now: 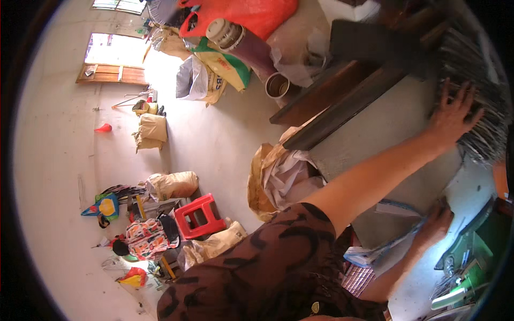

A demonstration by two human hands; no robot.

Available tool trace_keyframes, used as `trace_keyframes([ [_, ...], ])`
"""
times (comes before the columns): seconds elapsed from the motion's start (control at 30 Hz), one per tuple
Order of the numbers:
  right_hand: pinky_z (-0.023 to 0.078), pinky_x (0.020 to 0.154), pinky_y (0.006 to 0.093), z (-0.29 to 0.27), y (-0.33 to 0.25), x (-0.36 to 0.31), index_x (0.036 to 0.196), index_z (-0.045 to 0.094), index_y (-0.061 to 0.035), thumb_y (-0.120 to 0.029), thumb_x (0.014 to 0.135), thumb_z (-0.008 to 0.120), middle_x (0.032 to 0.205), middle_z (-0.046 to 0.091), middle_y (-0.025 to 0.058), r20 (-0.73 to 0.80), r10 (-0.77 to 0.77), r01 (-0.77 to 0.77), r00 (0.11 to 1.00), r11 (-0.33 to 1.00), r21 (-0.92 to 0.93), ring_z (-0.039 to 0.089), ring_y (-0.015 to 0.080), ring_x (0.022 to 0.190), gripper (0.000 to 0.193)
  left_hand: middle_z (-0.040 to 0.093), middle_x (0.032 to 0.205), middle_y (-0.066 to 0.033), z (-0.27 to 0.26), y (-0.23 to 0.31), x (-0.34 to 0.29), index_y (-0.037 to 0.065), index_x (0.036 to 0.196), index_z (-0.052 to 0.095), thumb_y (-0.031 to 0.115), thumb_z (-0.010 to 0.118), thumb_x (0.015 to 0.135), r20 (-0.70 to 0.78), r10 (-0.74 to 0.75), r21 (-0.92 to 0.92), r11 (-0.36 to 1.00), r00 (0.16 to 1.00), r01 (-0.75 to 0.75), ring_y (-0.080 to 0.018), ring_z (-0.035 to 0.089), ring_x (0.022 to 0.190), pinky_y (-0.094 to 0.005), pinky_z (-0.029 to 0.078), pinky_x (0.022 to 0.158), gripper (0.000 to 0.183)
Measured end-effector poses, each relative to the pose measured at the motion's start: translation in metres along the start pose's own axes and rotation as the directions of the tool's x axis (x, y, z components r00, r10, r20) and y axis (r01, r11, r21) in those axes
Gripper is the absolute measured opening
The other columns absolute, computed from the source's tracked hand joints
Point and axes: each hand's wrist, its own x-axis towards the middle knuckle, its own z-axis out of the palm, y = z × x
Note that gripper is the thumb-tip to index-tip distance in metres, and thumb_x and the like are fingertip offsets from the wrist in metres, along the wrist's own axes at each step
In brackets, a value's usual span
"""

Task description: Organizing, bundling, and leveling large quantities of thin metal rods in a fabrication shop.

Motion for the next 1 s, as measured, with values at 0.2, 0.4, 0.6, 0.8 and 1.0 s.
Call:
trace_keyframes([
  [0.2, 0.049, 0.089, 0.0479, 0.008, -0.013, -0.012, 0.113, 0.064, -0.0105, -0.022, 0.094, 0.053, 0.119, 0.059, 0.0186, -0.039, 0.038, -0.036, 0.999, 0.998, 0.044, 0.057, 0.0382, 0.108, 0.025, 0.012, 0.158, -0.0247, -0.021, 0.001, 0.002, 0.019, 0.153, 0.026, 0.052, 0.079, 0.063, 0.197, 0.013, -0.131, 0.991, 0.980, 0.013, -0.0419, 0.009, 0.147, -0.0688, 0.009, 0.113, 0.110],
  [0.4, 0.048, 0.076, 0.0506, 0.001, -0.041, -0.022, 0.101, 0.057, -0.0047, -0.025, 0.096, 0.056, 0.099, 0.055, 0.0190, -0.087, -0.070, 0.062, 0.994, 0.994, -0.093, 0.056, 0.0391, 0.093, 0.022, 0.012, 0.158, -0.0231, -0.029, 0.002, 0.005, 0.019, 0.153, 0.026, 0.053, 0.080, 0.061, 0.214, 0.009, -0.106, 0.994, 0.977, 0.014, -0.0390, 0.010, 0.147, -0.0675, 0.009, 0.113, 0.112],
  [0.6, 0.047, 0.077, 0.0522, 0.007, -0.026, -0.007, 0.103, 0.055, -0.0042, -0.023, 0.095, 0.054, 0.103, 0.059, 0.0201, 0.027, 0.110, -0.107, 0.994, 0.989, -0.099, 0.058, 0.0420, 0.090, 0.020, 0.012, 0.159, -0.0224, -0.033, 0.001, 0.010, 0.021, 0.154, 0.023, 0.056, 0.079, 0.062, 0.251, 0.008, -0.071, 0.997, 0.968, 0.010, -0.0395, 0.011, 0.147, -0.0668, 0.012, 0.113, 0.113],
  [0.8, 0.049, 0.066, 0.0345, -0.002, 0.001, -0.007, 0.108, 0.060, -0.0006, -0.024, 0.092, 0.056, 0.093, 0.063, 0.0110, 0.274, 0.278, -0.389, 0.921, 0.719, 0.576, 0.061, 0.0252, 0.075, 0.029, 0.012, 0.159, -0.0218, -0.039, -0.001, 0.007, 0.021, 0.154, 0.022, 0.057, 0.078, 0.063, 0.299, 0.011, -0.083, 0.996, 0.954, 0.014, -0.0385, 0.011, 0.147, -0.0671, 0.012, 0.113, 0.113],
  [1.0, 0.034, 0.059, 0.0207, -0.025, -0.017, 0.010, 0.108, 0.068, -0.0041, -0.028, 0.091, 0.054, 0.079, 0.055, -0.0016, 0.593, 0.309, -0.667, 0.744, 0.410, 0.623, 0.041, 0.0094, 0.062, 0.032, 0.016, 0.157, -0.0241, -0.020, 0.006, 0.002, 0.019, 0.153, 0.024, 0.054, 0.079, 0.063, 0.204, 0.014, -0.069, 0.998, 0.979, 0.000, -0.0408, 0.014, 0.146, -0.0690, 0.011, 0.112, 0.112],
])
